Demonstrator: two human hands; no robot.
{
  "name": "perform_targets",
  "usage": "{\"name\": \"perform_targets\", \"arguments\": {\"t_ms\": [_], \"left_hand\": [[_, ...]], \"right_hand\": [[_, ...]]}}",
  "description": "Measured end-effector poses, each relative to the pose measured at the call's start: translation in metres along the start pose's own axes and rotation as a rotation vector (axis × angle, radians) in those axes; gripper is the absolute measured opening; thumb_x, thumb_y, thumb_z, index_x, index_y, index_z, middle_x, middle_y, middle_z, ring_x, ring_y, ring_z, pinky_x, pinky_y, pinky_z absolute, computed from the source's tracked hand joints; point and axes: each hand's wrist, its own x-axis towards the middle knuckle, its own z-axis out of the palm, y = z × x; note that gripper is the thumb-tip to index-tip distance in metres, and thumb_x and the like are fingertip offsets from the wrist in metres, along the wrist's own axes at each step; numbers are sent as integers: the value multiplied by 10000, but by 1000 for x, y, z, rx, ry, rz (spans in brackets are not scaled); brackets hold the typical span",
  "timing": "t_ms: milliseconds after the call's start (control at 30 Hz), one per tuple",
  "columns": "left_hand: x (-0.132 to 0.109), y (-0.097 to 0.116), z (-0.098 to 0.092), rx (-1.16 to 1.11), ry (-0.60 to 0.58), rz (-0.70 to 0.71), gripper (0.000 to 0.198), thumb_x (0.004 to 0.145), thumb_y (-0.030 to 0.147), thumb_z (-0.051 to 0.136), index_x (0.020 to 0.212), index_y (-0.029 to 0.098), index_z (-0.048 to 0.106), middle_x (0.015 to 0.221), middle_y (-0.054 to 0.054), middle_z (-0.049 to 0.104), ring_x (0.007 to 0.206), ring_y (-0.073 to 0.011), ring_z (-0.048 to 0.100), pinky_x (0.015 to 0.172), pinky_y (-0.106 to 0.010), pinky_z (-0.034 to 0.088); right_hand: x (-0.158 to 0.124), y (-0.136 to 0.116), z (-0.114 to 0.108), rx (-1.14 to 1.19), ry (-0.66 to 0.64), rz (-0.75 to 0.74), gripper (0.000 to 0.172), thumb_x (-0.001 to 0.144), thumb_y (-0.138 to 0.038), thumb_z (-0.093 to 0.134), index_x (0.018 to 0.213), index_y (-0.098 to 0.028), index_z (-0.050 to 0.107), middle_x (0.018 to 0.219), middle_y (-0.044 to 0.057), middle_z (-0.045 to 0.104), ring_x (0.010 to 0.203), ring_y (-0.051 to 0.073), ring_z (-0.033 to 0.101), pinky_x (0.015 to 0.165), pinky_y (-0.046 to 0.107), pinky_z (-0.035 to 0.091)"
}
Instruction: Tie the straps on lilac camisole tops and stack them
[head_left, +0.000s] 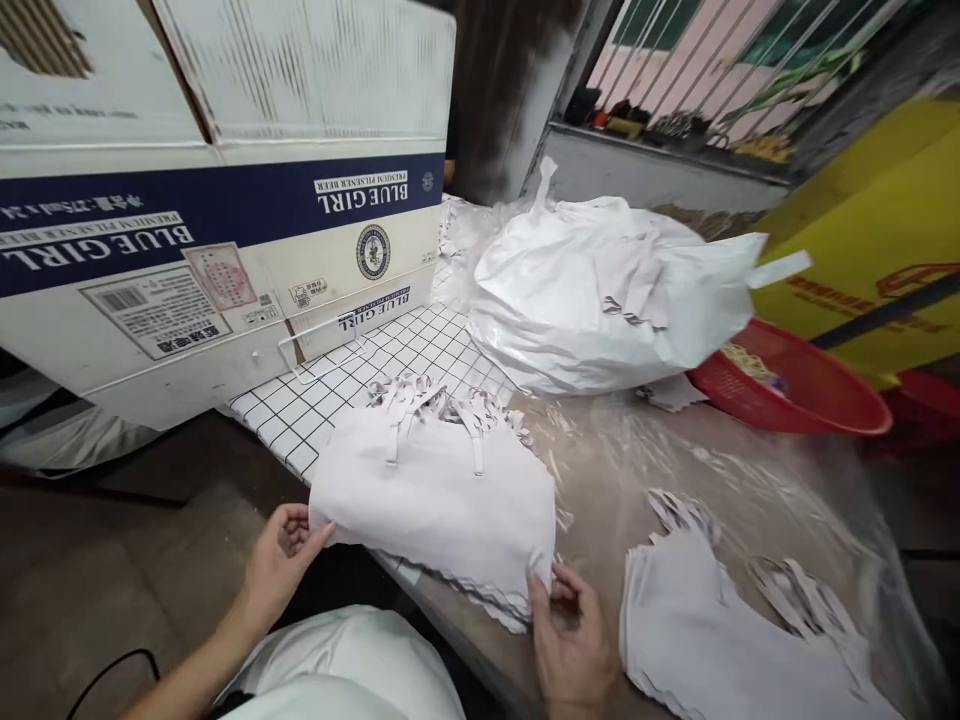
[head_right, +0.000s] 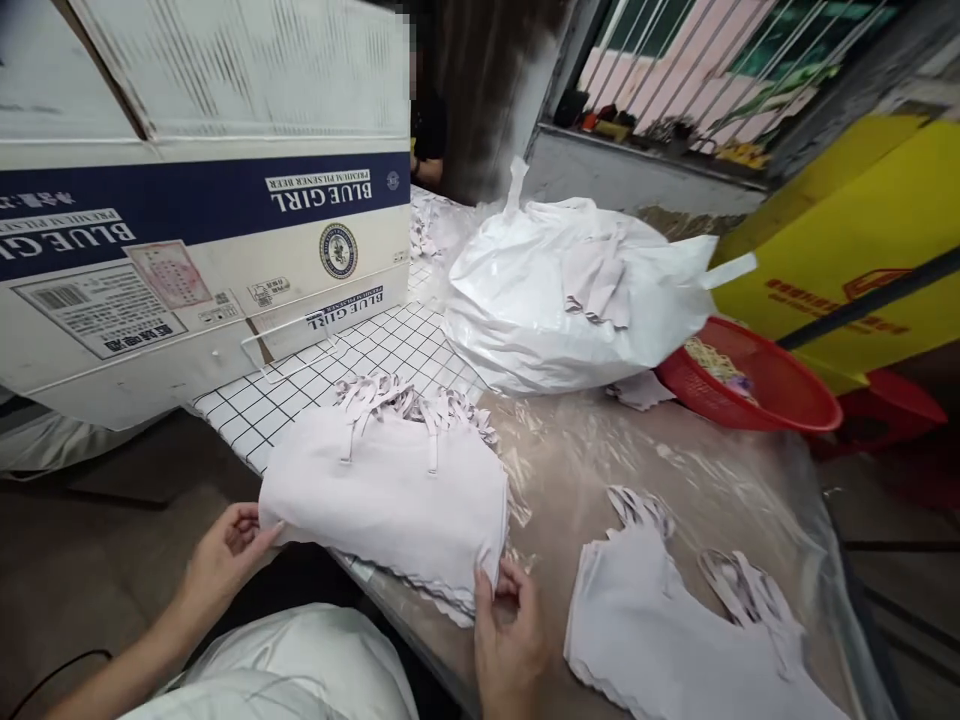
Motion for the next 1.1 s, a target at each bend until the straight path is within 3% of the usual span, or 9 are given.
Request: {"name": "perform_targets", "arguments": {"t_ms": [100, 200, 300, 400, 600, 767, 833, 967, 1100], "left_hand": [[-4, 5, 3, -157, -106, -132, 518, 559, 642, 817, 670, 174, 625, 655, -17, 646, 632, -159, 603, 594, -252, 509], [-8, 20, -4, -189, -127, -230, 532, 485, 615, 862, 574, 158, 605, 551, 3, 593, 542, -115, 542, 505, -207, 433], [-13, 34, -14, -230, -196, -355, 526, 404, 547, 911, 608, 140, 648, 590, 3, 610, 548, -96, 553, 491, -178, 421], [-16, 45, -20, -230, -255, -414, 513, 367, 486, 935, 669, 143, 701, 646, -4, 634, 565, -106, 580, 486, -187, 446], [-16, 58, -30, -140, -332, -270, 427, 423, 540, 913, 714, 259, 776, 796, -4, 737, 652, -180, 619, 526, -286, 521], [-11, 61, -36, -87, -398, -162, 341, 549, 576, 867, 766, 323, 795, 879, 18, 765, 703, -195, 607, 524, -296, 521], [-10, 66, -36, -107, -392, -170, 358, 518, 554, 889, 774, 324, 792, 890, 26, 766, 697, -182, 606, 541, -281, 542], [-9, 76, -38, -144, -372, -225, 476, 370, 491, 945, 764, 276, 787, 802, 12, 750, 635, -148, 603, 550, -213, 555], [-4, 78, -47, -113, -378, -197, 472, 405, 491, 933, 803, 289, 782, 703, 10, 719, 609, -150, 610, 531, -169, 542]], "right_hand": [[-2, -11, -3, 104, -84, 104, 506, 737, -698, 644, 866, -209, 658, 681, 40, 661, 632, 219, 634, 625, 337, 521], [3, -18, -9, 263, -221, 207, 551, 674, -700, 683, 864, -184, 645, 628, 11, 626, 590, 191, 604, 597, 319, 512], [9, -19, -13, 363, -316, 260, 571, 647, -676, 707, 883, -160, 645, 625, 0, 612, 586, 172, 583, 599, 309, 503], [13, -23, -15, 345, -291, 200, 475, 684, -613, 680, 845, -167, 650, 675, 25, 643, 628, 175, 588, 638, 320, 513], [7, -34, -16, 259, -177, 28, 256, 835, -423, 530, 856, -196, 647, 827, 62, 696, 720, 181, 628, 707, 325, 546], [0, -33, -8, 239, -170, 11, 225, 835, -400, 555, 888, -191, 616, 818, 44, 655, 701, 162, 616, 690, 301, 544], [0, -33, -6, 219, -168, 31, 206, 805, -380, 606, 901, -197, 601, 815, 26, 639, 702, 153, 604, 693, 293, 536], [3, -36, -8, 176, -262, 68, 151, 786, -320, 637, 739, -219, 536, 728, -14, 600, 680, 142, 572, 680, 278, 494], [5, -41, -22, 170, -385, 101, 188, 801, -279, 606, 667, -221, 487, 672, -29, 571, 667, 140, 549, 673, 275, 452]]}}
